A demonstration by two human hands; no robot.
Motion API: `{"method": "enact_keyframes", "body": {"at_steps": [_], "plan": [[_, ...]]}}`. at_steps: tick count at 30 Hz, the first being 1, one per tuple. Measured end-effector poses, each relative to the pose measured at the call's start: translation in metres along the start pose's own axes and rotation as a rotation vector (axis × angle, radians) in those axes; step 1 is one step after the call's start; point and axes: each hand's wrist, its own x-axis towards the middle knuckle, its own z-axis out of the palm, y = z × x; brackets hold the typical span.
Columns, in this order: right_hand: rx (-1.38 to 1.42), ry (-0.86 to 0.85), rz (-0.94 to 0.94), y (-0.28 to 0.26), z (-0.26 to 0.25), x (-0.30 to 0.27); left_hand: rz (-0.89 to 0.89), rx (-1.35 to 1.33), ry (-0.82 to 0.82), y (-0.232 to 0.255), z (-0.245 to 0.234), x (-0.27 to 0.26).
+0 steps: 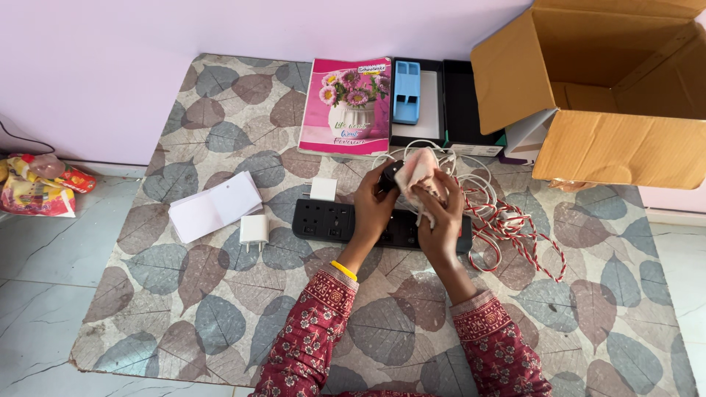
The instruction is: The person wipes a blue plastic organizer, a black power adapter, and a white power adapter with a cloth. They place each cleaned item into a cardboard box.
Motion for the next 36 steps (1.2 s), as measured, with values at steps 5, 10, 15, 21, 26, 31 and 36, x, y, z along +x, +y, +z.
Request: {"method": "enact_keyframes", "body": {"at_steps": [5, 10, 15, 21, 26, 31, 36], "plan": [[0.033, -0.053, -0.084, 0.004, 0.013, -0.007, 0.050, -0.027, 0.012, -0.008, -0.001, 0.000], [-0.042, 0.010, -0.046, 0.007, 0.009, -0.003, -0.067, -0.132, -0.011, -0.012, -0.001, 0.001], [0.124, -0.119, -0.130, -0.009, -0.002, 0.001, -0.035, -0.170, 0.023, -0.013, -0.004, 0.002], [0.144, -0.044, -0.176, -0.013, -0.006, 0.006, -0.065, -0.360, 0.093, -0.028, -0.008, 0.009], [0.113, -0.069, -0.141, -0.001, 0.006, 0.002, -0.023, -0.171, 0.249, -0.031, -0.025, 0.030], [-0.094, -0.208, -0.292, -0.012, 0.008, 0.005, 0.369, 0.388, 0.238, 0.034, -0.024, 0.063], [-0.136, -0.291, -0.261, -0.020, -0.001, 0.008, 0.663, 0.903, 0.017, 0.069, 0.038, 0.111]]}}
